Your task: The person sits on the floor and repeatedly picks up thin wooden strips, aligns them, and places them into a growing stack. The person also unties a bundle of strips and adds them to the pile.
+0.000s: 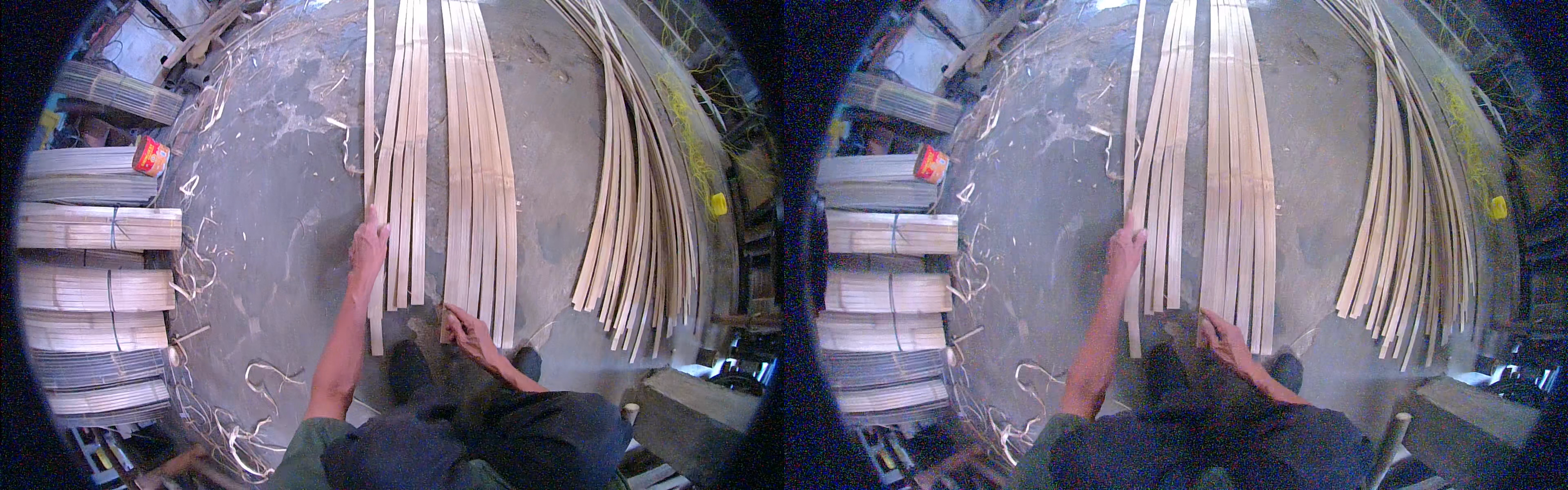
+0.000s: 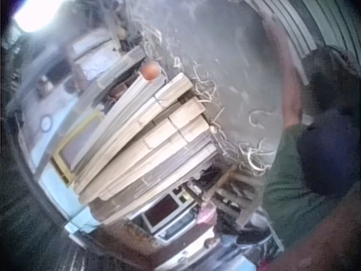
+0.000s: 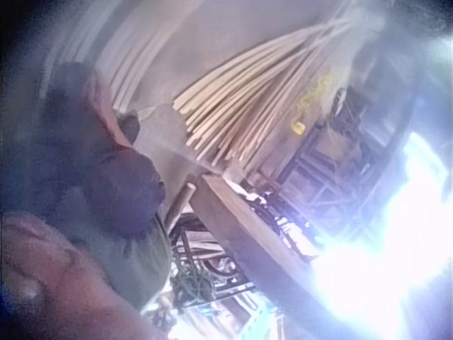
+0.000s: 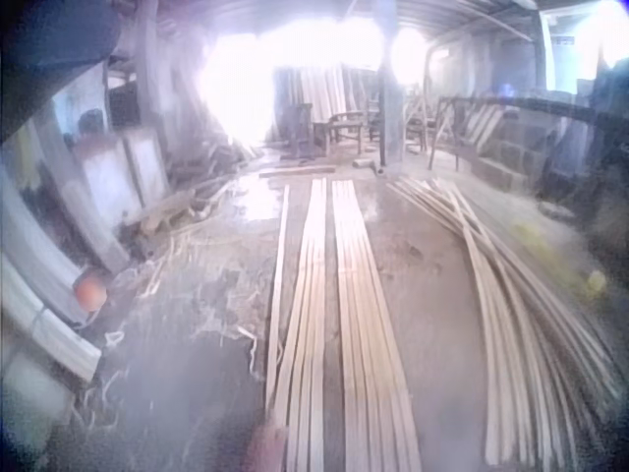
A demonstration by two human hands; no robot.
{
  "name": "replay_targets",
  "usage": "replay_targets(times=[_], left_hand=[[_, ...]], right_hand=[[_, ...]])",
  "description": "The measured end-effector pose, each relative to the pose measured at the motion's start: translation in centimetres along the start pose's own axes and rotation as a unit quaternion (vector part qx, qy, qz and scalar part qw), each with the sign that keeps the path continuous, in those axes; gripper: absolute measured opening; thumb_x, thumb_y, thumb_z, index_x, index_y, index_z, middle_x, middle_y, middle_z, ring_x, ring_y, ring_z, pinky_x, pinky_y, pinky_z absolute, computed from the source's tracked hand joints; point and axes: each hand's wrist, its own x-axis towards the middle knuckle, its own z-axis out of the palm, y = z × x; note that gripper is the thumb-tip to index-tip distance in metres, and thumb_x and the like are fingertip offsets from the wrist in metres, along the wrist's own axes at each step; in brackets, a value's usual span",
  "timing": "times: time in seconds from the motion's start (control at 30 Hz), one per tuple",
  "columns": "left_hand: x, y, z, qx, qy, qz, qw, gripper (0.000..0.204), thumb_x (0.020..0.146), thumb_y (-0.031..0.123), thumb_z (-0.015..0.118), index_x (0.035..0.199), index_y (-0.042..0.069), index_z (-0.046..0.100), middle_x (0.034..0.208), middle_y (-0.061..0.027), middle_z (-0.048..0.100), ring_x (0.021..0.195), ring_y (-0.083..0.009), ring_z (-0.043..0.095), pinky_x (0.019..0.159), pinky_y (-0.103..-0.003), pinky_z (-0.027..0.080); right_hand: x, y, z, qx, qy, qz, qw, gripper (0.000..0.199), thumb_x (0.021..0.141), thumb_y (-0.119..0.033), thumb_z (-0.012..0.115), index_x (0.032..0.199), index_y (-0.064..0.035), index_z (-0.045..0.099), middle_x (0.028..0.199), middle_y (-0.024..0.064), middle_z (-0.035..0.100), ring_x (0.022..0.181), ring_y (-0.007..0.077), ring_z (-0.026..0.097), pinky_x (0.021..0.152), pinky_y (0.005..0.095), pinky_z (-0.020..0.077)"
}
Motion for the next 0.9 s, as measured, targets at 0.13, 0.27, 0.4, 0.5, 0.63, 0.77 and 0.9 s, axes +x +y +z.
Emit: replay_targets(times=[0.13, 0.27, 0.4, 0.5, 0.63, 0.77, 0.9], left_hand=[[0.9, 1.1, 0.0, 0.029, -0.008, -0.021, 0.999, 0.060, 0.092, 0.028, 0.058, 0.144, 0.009, 0.036, 0.113, -0.0266, 0.058, 0.104, -0.0421, 0.058, 0.082, -0.055, 0.046], [0.9, 1.1, 0.2, 0.032, -0.018, -0.024, 0.999, 0.062, 0.091, 0.029, 0.058, 0.145, 0.010, 0.034, 0.117, -0.0247, 0.056, 0.107, -0.0412, 0.057, 0.080, -0.058, 0.045], [1.2, 1.1, 0.7, 0.067, -0.022, -0.024, 0.997, 0.065, 0.091, 0.032, 0.059, 0.146, 0.011, 0.032, 0.114, -0.0233, 0.058, 0.104, -0.0405, 0.059, 0.078, -0.058, 0.045], [1.6, 0.6, 0.9, 0.086, -0.035, -0.028, 0.995, 0.067, 0.090, 0.034, 0.060, 0.146, 0.010, 0.033, 0.113, -0.0223, 0.059, 0.101, -0.0397, 0.060, 0.077, -0.058, 0.045], [2.2, 0.0, 1.0, 0.101, -0.023, -0.020, 0.994, 0.067, 0.088, 0.036, 0.061, 0.145, 0.012, 0.035, 0.111, -0.0215, 0.060, 0.099, -0.0390, 0.062, 0.075, -0.057, 0.047], [2.3, 1.0, 0.5, 0.090, -0.032, -0.014, 0.995, 0.067, 0.088, 0.037, 0.061, 0.145, 0.012, 0.035, 0.111, -0.0218, 0.060, 0.100, -0.0377, 0.062, 0.075, -0.056, 0.047], [1.3, 2.9, 0.2, 0.122, -0.068, -0.032, 0.990, 0.068, 0.089, 0.036, 0.061, 0.145, 0.010, 0.034, 0.107, -0.0221, 0.062, 0.099, -0.0357, 0.062, 0.075, -0.054, 0.047]], right_hand=[[0.0, -1.9, -0.1, -0.001, -0.004, -0.007, 1.000, 0.038, 0.101, -0.024, 0.048, 0.135, -0.0054, 0.050, 0.084, 0.0032, 0.061, 0.070, 0.0088, 0.054, 0.065, 0.0256, 0.0468], [-0.1, -2.8, -0.3, -0.014, -0.003, 0.005, 1.000, 0.038, 0.101, -0.024, 0.048, 0.133, -0.0033, 0.050, 0.082, 0.0030, 0.060, 0.070, 0.0093, 0.055, 0.064, 0.0257, 0.0466], [0.1, -2.4, -0.5, 0.007, -0.002, 0.013, 1.000, 0.036, 0.101, -0.023, 0.048, 0.131, -0.0020, 0.051, 0.081, 0.0030, 0.060, 0.070, 0.0096, 0.055, 0.065, 0.0261, 0.0471], [0.1, -2.1, -0.4, 0.004, 0.000, -0.014, 1.000, 0.035, 0.101, -0.022, 0.049, 0.130, -0.0022, 0.052, 0.081, 0.0032, 0.060, 0.070, 0.0097, 0.056, 0.065, 0.0259, 0.0473], [0.2, -2.3, -0.3, 0.003, 0.001, -0.001, 1.000, 0.034, 0.101, -0.022, 0.049, 0.130, -0.0041, 0.052, 0.081, 0.0030, 0.060, 0.069, 0.0094, 0.055, 0.064, 0.0257, 0.0473], [0.4, -0.3, -0.2, -0.005, 0.019, -0.013, 1.000, 0.034, 0.100, -0.022, 0.049, 0.130, -0.0058, 0.053, 0.080, 0.0030, 0.060, 0.068, 0.0092, 0.055, 0.062, 0.0258, 0.0474], [0.4, -1.2, -0.4, -0.013, 0.009, -0.003, 1.000, 0.033, 0.100, -0.021, 0.049, 0.129, -0.0056, 0.053, 0.080, 0.0033, 0.061, 0.067, 0.0094, 0.056, 0.062, 0.0261, 0.0479]])
